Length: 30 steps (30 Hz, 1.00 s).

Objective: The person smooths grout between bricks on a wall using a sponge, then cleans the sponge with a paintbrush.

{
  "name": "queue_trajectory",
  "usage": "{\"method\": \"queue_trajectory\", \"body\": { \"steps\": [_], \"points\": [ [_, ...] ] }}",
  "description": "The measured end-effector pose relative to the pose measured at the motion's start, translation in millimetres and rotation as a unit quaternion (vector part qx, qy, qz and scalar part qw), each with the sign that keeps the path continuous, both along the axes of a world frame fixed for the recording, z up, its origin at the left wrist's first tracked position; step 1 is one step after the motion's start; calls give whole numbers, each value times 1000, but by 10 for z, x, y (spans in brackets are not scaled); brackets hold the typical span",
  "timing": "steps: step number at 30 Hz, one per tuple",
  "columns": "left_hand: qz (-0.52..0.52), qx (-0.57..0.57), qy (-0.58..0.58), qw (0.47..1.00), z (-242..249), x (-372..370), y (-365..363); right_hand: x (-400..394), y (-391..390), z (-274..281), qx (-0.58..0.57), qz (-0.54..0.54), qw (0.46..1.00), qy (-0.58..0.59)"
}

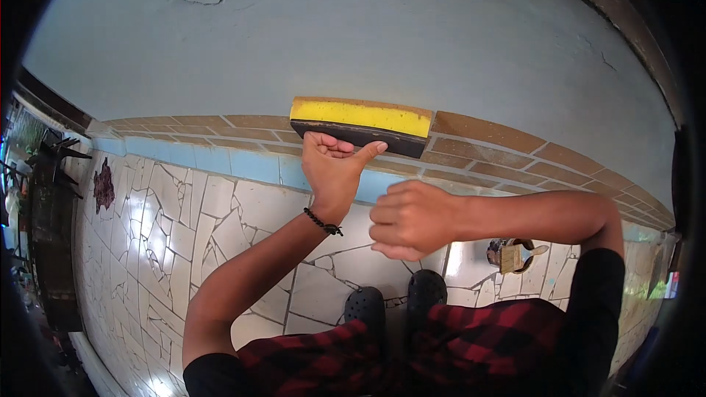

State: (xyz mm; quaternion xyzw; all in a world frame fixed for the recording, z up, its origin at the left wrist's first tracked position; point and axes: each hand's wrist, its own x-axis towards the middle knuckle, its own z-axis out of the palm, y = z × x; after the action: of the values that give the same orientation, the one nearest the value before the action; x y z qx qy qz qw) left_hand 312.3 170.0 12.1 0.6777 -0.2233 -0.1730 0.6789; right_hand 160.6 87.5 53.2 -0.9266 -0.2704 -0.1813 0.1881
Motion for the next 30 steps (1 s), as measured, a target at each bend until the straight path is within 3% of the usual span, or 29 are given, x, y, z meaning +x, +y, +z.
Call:
{"method": "queue_trajectory", "body": {
  "steps": [8,11,19,30],
  "points": [
    [2,-14,-21,1000,-62,25,-7,257,-211,-244,14,-84,989,-121],
    [1,5,-36,999,-34,43,0,279,-348,-338,-37,-96,988,-116],
    [-115,-30,-112,986,-91,305,151,271,-361,-382,4,-118,987,-107],
    [-87,29,-160,983,-137,387,176,259,-436,-326,1,-131,988,-88]
  ]
}}
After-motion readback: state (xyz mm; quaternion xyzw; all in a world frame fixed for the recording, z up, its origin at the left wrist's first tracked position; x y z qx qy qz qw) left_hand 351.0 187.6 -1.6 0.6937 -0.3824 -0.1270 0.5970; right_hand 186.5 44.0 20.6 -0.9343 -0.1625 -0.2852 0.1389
